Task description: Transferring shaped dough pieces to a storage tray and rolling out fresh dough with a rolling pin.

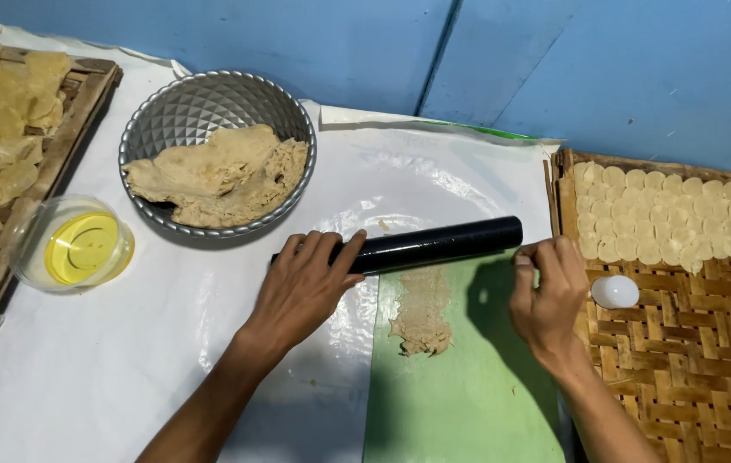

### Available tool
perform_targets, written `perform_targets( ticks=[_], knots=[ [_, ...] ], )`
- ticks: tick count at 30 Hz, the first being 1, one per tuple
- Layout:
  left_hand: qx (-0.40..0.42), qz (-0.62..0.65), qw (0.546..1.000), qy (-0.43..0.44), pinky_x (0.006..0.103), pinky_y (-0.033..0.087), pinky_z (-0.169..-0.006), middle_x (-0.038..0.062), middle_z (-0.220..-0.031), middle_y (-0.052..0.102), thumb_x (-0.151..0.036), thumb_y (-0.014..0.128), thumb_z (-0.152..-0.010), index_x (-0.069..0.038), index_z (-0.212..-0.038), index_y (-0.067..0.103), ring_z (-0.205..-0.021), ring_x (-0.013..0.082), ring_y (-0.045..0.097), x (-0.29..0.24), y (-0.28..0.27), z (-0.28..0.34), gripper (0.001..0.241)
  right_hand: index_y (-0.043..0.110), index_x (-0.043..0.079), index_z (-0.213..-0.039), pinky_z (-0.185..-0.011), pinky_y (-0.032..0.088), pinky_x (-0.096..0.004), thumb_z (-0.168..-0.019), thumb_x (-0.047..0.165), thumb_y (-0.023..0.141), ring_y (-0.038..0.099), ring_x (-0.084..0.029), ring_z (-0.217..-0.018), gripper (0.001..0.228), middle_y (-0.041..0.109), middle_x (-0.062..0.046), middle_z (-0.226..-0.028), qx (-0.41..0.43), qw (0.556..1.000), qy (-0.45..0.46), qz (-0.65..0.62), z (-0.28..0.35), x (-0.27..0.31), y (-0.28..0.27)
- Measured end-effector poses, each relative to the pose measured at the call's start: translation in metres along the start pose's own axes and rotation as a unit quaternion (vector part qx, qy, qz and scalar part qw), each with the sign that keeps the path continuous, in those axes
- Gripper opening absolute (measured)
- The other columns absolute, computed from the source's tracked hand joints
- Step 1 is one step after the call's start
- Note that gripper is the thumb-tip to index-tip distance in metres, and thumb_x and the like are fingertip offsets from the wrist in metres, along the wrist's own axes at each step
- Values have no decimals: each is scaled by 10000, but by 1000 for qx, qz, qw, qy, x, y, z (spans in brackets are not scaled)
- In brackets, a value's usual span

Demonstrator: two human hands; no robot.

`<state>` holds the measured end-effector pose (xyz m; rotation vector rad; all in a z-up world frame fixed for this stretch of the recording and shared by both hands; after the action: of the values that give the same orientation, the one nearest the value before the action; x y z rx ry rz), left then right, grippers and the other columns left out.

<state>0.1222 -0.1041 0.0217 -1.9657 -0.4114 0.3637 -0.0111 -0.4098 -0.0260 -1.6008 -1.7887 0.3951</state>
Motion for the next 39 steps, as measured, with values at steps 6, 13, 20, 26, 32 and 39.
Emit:
perform_targets(
  ticks=[6, 13, 20, 26, 32, 39],
  knots=[
    [15, 6, 1000, 6, 491, 445, -988, 186, -1086, 613, -313, 564, -1012, -91, -1435, 536, -1037, 338, 605, 7, 41, -9, 479, 511, 32, -1491, -1162, 316, -532, -1061, 269, 500, 419, -467, -1420, 491, 503, -284, -1480, 207, 977, -44, 37, -49, 85, 30],
    [-34, -64, 997, -1, 575, 349, -1143, 273, -1472, 503, -293, 589, -989, -70, -1519, 458, -1381, 391, 497, -32, 6, 17, 590, 384, 59, -1591, -1229, 234, -469, -1076, 357, 403, 350, -341, -1507, 595, 418, -174, -1615, 224, 967, -76, 91, -15, 92, 21],
    [-40, -4, 998, -40, 601, 303, -1168, 285, -1550, 392, -327, 566, -997, -1, -1512, 418, -1469, 406, 377, -41, 13, 22, 627, 381, 4, -1557, -1246, 230, -470, -1078, 384, 357, 343, -324, -1510, 612, 409, -190, -1604, 251, 960, -78, 101, -2, 89, 22],
    [111, 30, 986, -124, 643, 20, -1217, 270, -1608, 340, -510, 279, -1082, 10, -1535, 388, -1546, 393, 215, 11, 57, -37, 699, 424, 95, -1575, -1248, 198, -484, -1121, 430, 294, 312, -308, -1530, 579, 434, -134, -1607, 287, 949, -24, 125, -46, 56, 66],
    [85, 23, 989, -122, 630, 19, -1224, 268, -1620, 319, -514, 270, -1088, 29, -1560, 328, -1539, 388, 231, -8, 45, -14, 721, 373, 81, -1597, -1238, 209, -483, -1107, 409, 330, 315, -324, -1525, 591, 414, -159, -1614, 274, 954, -37, 114, -23, 71, 49],
    [-26, -25, 997, -74, 653, 178, -1197, 287, -1563, 397, -457, 429, -1060, 57, -1529, 374, -1493, 408, 338, -25, 39, 10, 698, 411, 64, -1569, -1223, 258, -473, -1088, 396, 380, 377, -318, -1492, 586, 475, -152, -1569, 251, 960, -61, 110, -11, 83, 35]
  ],
)
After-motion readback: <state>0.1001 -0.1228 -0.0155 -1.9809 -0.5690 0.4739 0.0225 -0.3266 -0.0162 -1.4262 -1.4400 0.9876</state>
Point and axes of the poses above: each hand's wrist, its own z-axis away from the middle knuckle, its own y-axis out of the palm, x = y × z, the point moved 6 cm from there along -z, towards the middle knuckle
